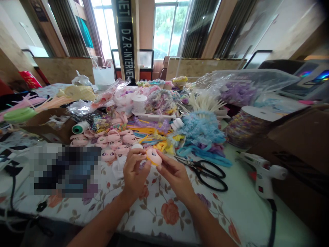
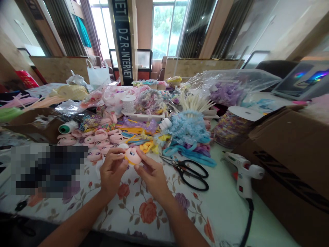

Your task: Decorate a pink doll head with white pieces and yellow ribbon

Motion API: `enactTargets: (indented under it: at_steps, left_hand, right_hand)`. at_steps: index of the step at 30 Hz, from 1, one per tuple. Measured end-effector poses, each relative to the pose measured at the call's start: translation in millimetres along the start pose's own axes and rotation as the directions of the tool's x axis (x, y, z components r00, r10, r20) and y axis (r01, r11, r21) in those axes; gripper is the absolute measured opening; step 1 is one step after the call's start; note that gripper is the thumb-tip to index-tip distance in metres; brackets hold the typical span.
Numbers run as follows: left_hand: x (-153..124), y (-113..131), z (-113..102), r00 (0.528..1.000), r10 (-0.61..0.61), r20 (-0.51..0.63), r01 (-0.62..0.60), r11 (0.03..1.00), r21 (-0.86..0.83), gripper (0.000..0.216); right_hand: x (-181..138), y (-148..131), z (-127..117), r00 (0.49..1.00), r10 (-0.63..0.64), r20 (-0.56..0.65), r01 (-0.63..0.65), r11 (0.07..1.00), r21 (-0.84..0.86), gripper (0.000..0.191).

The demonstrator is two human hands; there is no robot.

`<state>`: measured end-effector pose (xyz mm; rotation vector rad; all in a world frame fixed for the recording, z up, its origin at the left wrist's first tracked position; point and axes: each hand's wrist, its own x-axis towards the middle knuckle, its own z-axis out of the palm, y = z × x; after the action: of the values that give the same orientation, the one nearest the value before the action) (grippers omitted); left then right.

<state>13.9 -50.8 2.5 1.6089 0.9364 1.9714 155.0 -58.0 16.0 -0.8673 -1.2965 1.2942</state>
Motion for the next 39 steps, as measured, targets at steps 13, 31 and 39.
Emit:
enactTargets:
  at_steps: [13, 31, 39]
  left_hand:
    - [2.6, 0.7, 1.0, 0.999, -0.033, -0.011, 0.032, 0.997, -0.067, 0.006]
    - [2.8, -5.0, -1.6, 0.983, -0.177, 0.048, 0.183, 0.967, -0.177, 0.009]
    - [0.3, -2.8, 0.2, 0.959, -0.282, 0.035, 0.282, 0.93, -0.237, 0.009]
  right_hand:
    - [0.6, 1.1, 0.9, 0.999, -0.031, -0.007, 0.031, 0.999, -0.012, 0.04]
    - [0.1, 4.3, -4.6, 0.999, -0.01, -0.032, 0.009, 0.999, -0.05, 0.041]
    - [0.3, 5.8, -3.6, 0.998, -0.057, -0.016, 0.055, 0.992, -0.109, 0.042]
